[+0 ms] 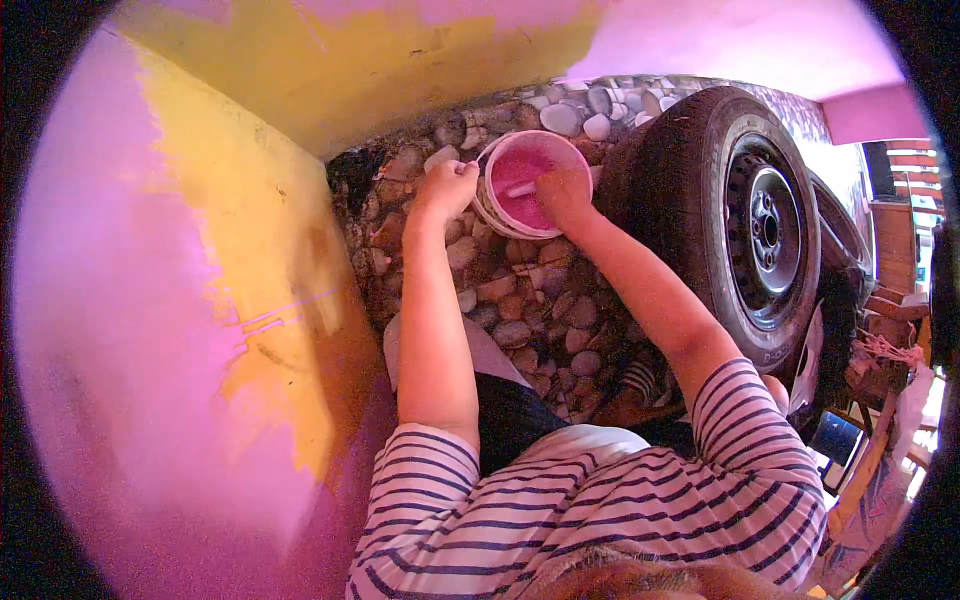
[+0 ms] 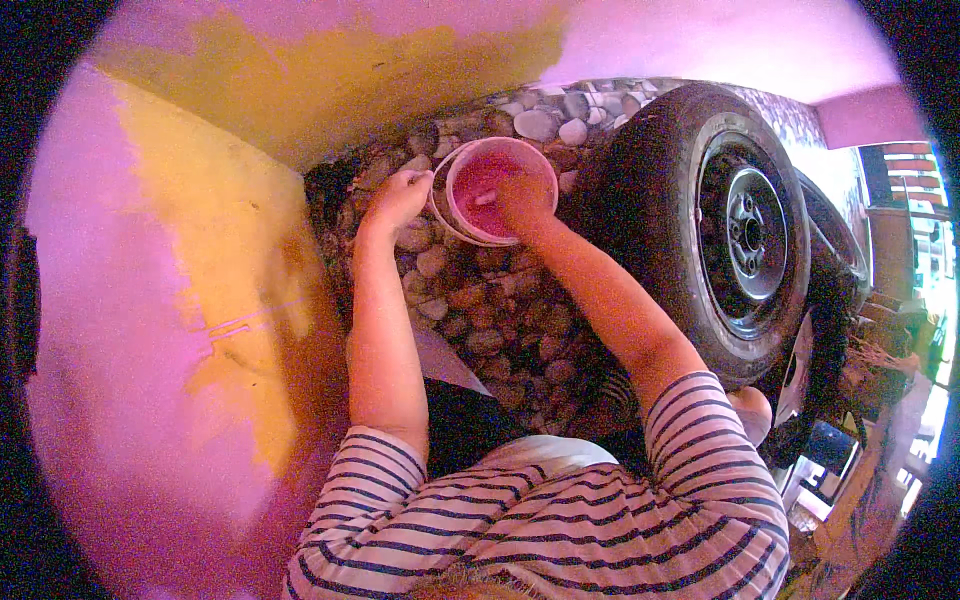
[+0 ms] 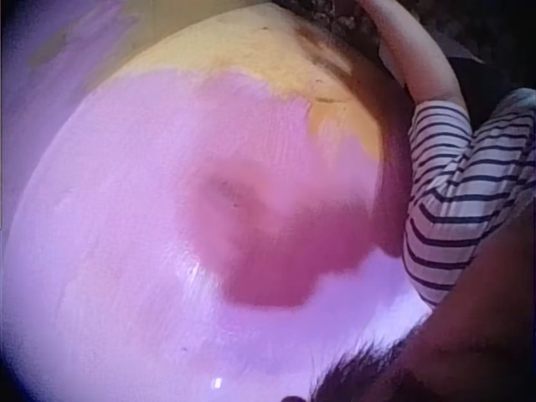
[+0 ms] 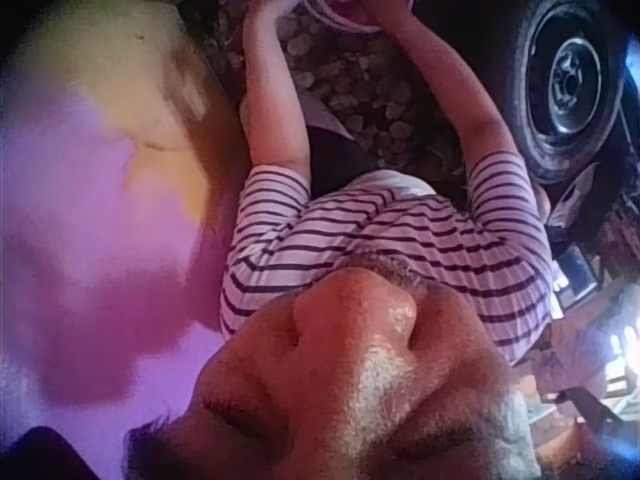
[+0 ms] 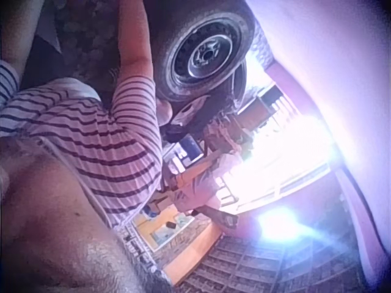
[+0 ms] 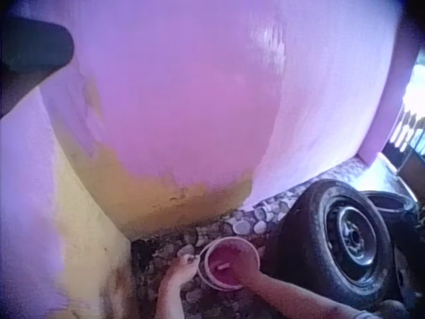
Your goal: The person paints a wall by repeatedly dipping a paint brush into a bucket of paint and applying the paint across the wall surface.
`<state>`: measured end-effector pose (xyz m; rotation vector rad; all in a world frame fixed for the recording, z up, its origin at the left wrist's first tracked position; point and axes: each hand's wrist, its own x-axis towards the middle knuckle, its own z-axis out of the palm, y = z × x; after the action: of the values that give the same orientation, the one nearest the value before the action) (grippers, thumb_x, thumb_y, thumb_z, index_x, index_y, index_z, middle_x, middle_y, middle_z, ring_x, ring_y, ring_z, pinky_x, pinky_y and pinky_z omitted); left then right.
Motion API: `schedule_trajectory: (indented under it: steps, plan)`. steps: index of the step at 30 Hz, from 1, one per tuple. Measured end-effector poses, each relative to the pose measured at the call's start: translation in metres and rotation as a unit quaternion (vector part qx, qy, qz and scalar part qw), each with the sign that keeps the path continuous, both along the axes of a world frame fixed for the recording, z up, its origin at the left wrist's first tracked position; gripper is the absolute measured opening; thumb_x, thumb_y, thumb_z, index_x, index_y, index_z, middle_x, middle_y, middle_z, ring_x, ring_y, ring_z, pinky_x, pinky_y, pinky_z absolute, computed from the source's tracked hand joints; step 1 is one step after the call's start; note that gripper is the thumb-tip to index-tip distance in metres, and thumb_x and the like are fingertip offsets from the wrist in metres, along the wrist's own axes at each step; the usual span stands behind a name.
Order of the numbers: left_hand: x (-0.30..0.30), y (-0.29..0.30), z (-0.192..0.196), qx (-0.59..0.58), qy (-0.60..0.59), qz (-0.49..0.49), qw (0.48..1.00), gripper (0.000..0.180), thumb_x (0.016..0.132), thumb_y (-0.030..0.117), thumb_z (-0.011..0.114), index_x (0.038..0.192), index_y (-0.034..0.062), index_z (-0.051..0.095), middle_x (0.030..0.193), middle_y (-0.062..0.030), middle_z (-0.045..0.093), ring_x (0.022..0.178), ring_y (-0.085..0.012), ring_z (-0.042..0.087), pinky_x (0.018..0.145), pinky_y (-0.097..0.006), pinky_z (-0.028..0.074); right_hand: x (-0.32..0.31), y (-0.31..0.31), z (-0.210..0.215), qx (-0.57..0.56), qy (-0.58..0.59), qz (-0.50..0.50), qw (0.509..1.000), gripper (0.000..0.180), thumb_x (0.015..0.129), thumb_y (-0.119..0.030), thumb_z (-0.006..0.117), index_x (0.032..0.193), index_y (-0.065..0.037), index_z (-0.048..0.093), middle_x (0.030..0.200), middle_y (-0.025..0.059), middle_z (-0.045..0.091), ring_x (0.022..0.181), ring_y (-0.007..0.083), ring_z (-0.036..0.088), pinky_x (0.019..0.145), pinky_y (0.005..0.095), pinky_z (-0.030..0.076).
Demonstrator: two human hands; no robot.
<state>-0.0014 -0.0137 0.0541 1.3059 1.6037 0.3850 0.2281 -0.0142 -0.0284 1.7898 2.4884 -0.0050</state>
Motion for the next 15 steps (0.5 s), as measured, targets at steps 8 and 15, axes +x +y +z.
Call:
schedule_trajectory:
  steps: [8,15]
  plan:
    - [0.003,0.000,-0.014,0.020,-0.006,0.017,1.000,0.049,0.094,0.041,0.049,0.111,-0.0031,0.063,0.105,-0.0253,0.067,0.103,-0.0358,0.064,0.090,-0.042,0.047,-0.002,-0.010,0.016,-0.020,0.000,-0.023,1.000,0.020,0.082,-0.018,0.057,0.082,-0.006,0.073,0.085,0.0167,0.070,0.077,0.0336,0.069,0.072,0.0477,0.055]
    - [-0.004,0.006,-0.034,0.032,0.000,0.029,0.999,0.049,0.094,0.041,0.049,0.109,-0.0027,0.065,0.108,-0.0258,0.066,0.106,-0.0371,0.063,0.093,-0.041,0.047,0.017,-0.025,0.103,-0.057,0.115,-0.073,0.989,0.020,0.089,-0.025,0.052,0.101,-0.015,0.064,0.082,0.0185,0.069,0.078,0.0366,0.069,0.071,0.0489,0.055]
